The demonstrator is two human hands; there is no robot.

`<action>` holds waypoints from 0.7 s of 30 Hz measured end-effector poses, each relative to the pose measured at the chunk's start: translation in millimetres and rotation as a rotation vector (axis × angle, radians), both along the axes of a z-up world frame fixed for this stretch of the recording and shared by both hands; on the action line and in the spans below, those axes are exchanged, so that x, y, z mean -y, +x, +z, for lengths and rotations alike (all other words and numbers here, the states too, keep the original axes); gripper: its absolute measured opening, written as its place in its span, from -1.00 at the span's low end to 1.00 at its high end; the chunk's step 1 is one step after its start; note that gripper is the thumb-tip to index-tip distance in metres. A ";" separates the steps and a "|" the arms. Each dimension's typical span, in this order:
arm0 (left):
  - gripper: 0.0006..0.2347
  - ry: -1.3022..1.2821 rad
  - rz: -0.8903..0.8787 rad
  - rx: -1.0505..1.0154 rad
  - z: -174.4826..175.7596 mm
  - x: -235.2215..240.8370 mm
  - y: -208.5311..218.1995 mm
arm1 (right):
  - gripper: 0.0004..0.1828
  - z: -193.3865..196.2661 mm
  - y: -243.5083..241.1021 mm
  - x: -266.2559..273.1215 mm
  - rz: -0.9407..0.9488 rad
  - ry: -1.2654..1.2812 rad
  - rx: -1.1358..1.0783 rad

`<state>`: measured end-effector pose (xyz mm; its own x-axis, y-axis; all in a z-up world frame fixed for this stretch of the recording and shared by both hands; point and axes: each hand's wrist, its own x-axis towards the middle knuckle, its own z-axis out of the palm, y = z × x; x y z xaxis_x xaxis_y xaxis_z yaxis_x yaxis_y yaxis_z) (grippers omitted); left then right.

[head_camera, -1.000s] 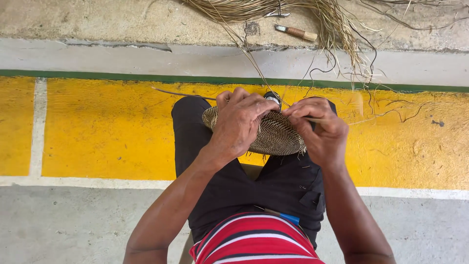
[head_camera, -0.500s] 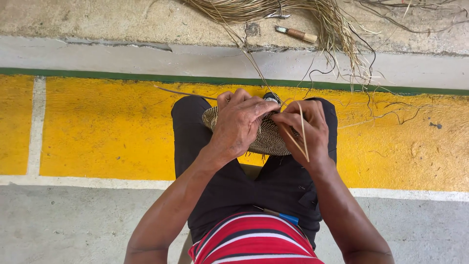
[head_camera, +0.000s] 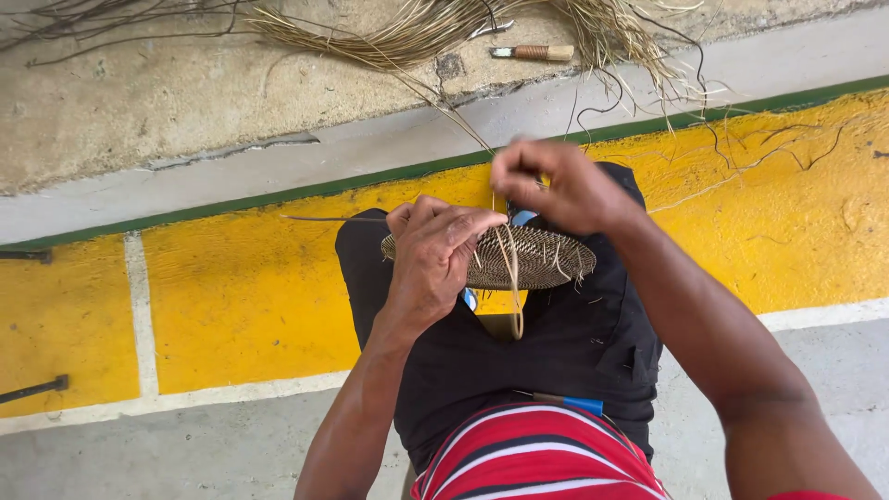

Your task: Weaving a small basket or platter using dried plant fibers.

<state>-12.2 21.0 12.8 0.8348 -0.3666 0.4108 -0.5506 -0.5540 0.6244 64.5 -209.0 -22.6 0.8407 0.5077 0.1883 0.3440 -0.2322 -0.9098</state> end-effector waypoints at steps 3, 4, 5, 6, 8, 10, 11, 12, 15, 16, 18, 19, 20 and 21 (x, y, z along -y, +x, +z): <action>-0.76 -0.008 -0.008 -0.015 4.1 2.3 -2.1 | -0.86 -21.2 30.9 5.5 -0.167 0.219 -0.069; -0.77 -0.015 -0.015 -0.005 6.3 3.2 0.6 | -0.83 -25.0 47.2 7.5 -0.265 0.325 -0.123; -0.77 -0.016 -0.016 0.003 5.0 2.5 0.6 | -0.83 -14.2 38.7 5.3 -0.265 0.325 -0.115; -0.77 -0.039 -0.010 -0.016 3.8 1.5 0.7 | -0.82 -3.6 30.8 2.3 -0.267 0.324 -0.171; -0.78 -0.068 0.006 -0.034 0.8 -1.5 1.7 | -0.79 13.4 2.6 -5.3 -0.261 0.316 -0.227; -0.78 -0.039 -0.007 -0.075 -2.5 -3.8 1.5 | -0.76 25.3 -39.5 -12.0 -0.154 -0.057 0.160; -0.78 -0.042 0.005 -0.083 -0.3 -2.7 3.7 | -0.76 27.4 -44.5 -14.5 -0.142 -0.059 0.152; -0.78 -0.054 -0.019 -0.067 0.9 -2.4 4.2 | -0.79 28.2 -55.6 -17.2 -0.236 -0.079 0.136; -0.78 -0.072 -0.048 -0.033 0.0 0.6 6.5 | -0.80 24.4 -57.8 -21.6 -0.344 -0.089 0.178; -0.77 -0.070 -0.042 -0.049 -1.4 -0.1 1.2 | -0.79 20.3 -58.9 -24.5 -0.347 -0.073 0.202; -0.77 -0.062 -0.052 -0.053 2.1 0.2 -0.5 | -0.76 27.4 -22.5 -30.2 -0.376 0.023 0.100; -0.77 -0.057 -0.059 -0.054 3.9 0.2 -1.4 | -0.70 30.7 -4.3 -33.0 -0.400 0.118 0.000; -0.77 -0.051 -0.064 -0.053 2.6 0.0 -2.5 | -0.70 30.4 20.9 -42.8 -0.404 0.124 0.001; -0.77 -0.059 -0.046 -0.035 1.7 0.0 -3.5 | -0.75 30.6 46.1 -52.1 -0.465 0.290 0.019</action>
<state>-15.7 21.0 14.5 0.8319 -0.3804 0.4041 -0.5519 -0.4903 0.6746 110.6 -156.8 8.0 0.9593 0.0086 0.2824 0.2818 -0.1041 -0.9538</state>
